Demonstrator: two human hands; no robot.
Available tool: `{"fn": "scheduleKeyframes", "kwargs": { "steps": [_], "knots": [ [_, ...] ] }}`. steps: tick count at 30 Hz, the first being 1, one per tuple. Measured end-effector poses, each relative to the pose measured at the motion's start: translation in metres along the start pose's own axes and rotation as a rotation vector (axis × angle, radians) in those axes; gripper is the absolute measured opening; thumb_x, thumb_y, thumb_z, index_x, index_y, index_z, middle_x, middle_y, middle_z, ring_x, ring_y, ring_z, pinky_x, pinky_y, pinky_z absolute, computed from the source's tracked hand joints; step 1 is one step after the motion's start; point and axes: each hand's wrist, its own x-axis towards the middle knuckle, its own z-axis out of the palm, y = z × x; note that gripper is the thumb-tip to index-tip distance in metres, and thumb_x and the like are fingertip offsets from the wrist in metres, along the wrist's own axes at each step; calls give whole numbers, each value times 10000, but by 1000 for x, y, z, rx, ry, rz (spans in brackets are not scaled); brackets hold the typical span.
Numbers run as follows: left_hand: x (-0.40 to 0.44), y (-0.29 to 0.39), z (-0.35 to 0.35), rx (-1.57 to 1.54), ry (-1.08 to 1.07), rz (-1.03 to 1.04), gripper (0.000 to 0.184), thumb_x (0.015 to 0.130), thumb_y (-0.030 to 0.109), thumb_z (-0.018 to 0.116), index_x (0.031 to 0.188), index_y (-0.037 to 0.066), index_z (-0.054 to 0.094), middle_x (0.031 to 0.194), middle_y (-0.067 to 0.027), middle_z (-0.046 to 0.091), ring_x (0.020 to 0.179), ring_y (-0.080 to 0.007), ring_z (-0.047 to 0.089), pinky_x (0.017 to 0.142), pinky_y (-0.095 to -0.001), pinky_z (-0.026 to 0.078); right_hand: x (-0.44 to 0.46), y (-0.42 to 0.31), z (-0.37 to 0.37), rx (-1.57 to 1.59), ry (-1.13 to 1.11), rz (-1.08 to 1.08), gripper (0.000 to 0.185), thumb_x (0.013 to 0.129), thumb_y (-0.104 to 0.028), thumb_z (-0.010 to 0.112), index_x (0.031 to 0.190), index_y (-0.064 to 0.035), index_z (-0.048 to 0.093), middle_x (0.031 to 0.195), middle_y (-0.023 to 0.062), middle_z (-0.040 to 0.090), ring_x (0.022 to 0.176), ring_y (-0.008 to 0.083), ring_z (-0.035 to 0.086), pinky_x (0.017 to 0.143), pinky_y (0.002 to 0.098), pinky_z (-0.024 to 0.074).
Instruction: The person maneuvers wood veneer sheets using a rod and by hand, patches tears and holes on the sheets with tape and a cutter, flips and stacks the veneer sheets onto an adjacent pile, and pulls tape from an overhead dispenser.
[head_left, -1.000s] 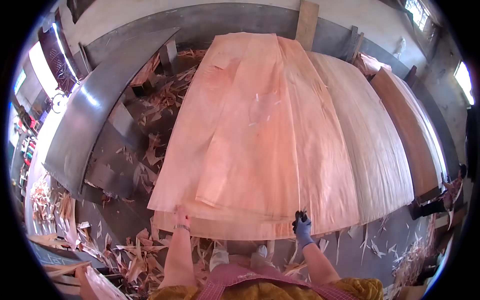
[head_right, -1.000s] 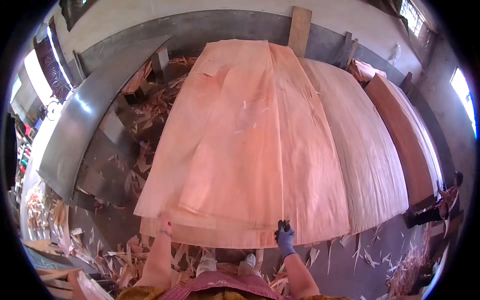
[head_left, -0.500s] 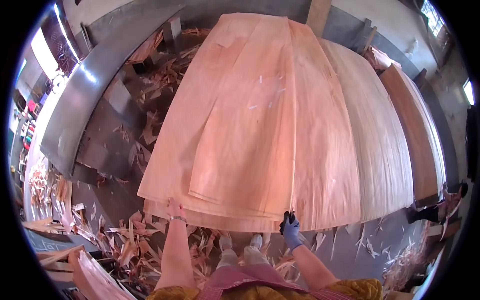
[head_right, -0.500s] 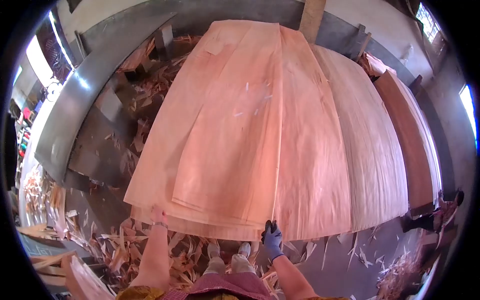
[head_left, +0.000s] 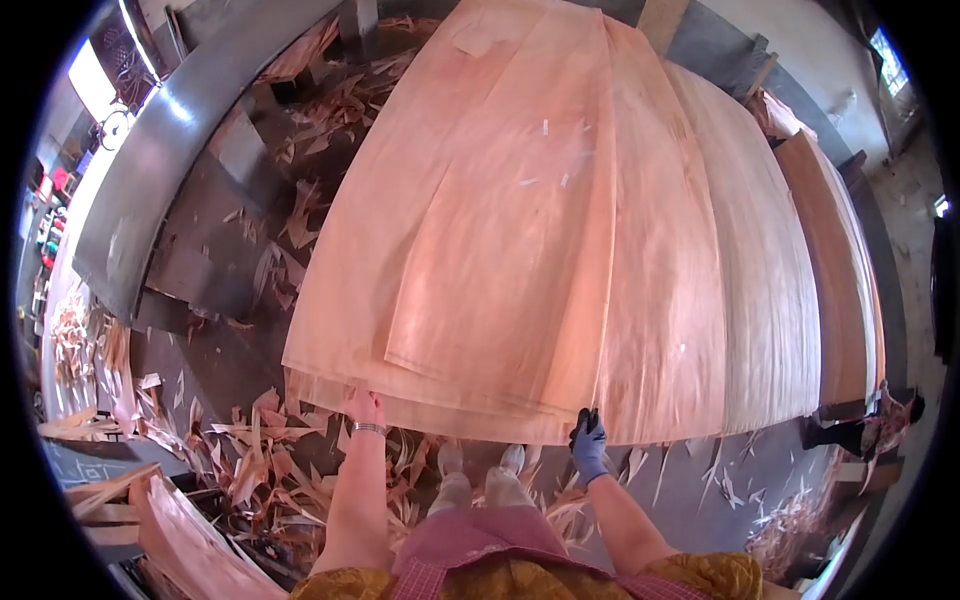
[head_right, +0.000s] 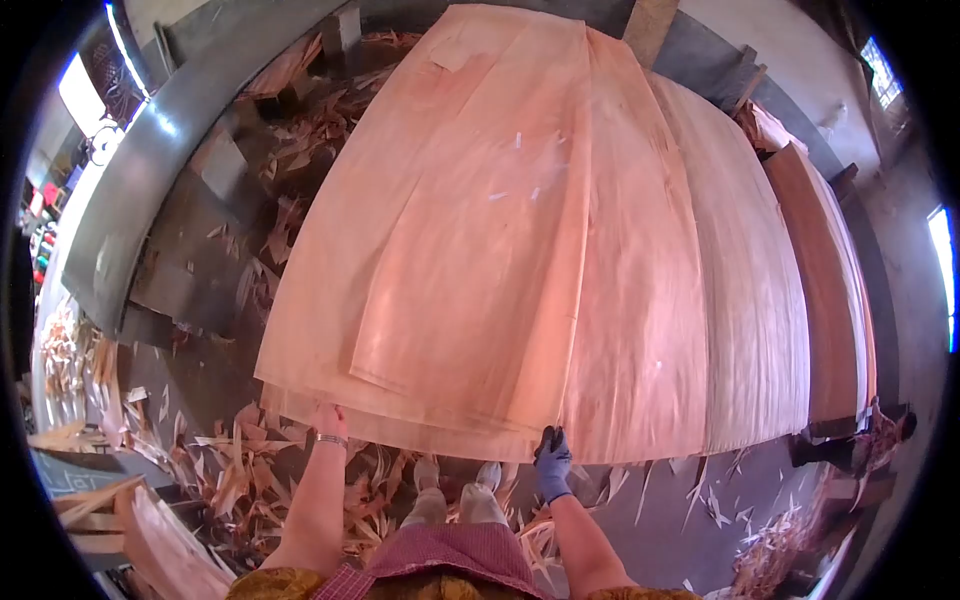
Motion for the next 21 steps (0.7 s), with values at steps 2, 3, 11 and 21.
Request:
{"fn": "scheduleKeyframes", "kwargs": {
  "steps": [2,3,11,21],
  "knots": [
    [1,-9,-8,58,-11,23,205,859,174,654,814,132,459,601,31,425,469,-86,378,398,-245,303,-6,10,-7,-138,45,-56,274,966,-390,518,948,-120,562,540,24,490,416,112,462,396,288,363],
    [-1,-10,-8,67,48,11,207,852,165,659,812,133,459,597,32,424,467,-84,380,399,-246,306,-7,16,-10,-205,66,-86,313,960,-413,521,973,-106,581,544,40,511,426,117,483,413,295,382],
    [60,-48,-51,-83,-95,-69,102,884,153,568,796,156,518,643,18,503,516,-118,481,437,-275,388,-17,9,-12,-487,83,-242,343,968,-363,490,1103,-65,594,695,120,594,613,244,597,597,389,471],
    [9,-20,-26,66,142,-55,167,835,79,625,757,81,476,640,-8,496,474,-91,449,395,-239,303,19,90,-8,-67,23,-81,345,955,-368,557,1206,-131,554,597,0,514,419,89,411,367,254,302]
  ]
}}
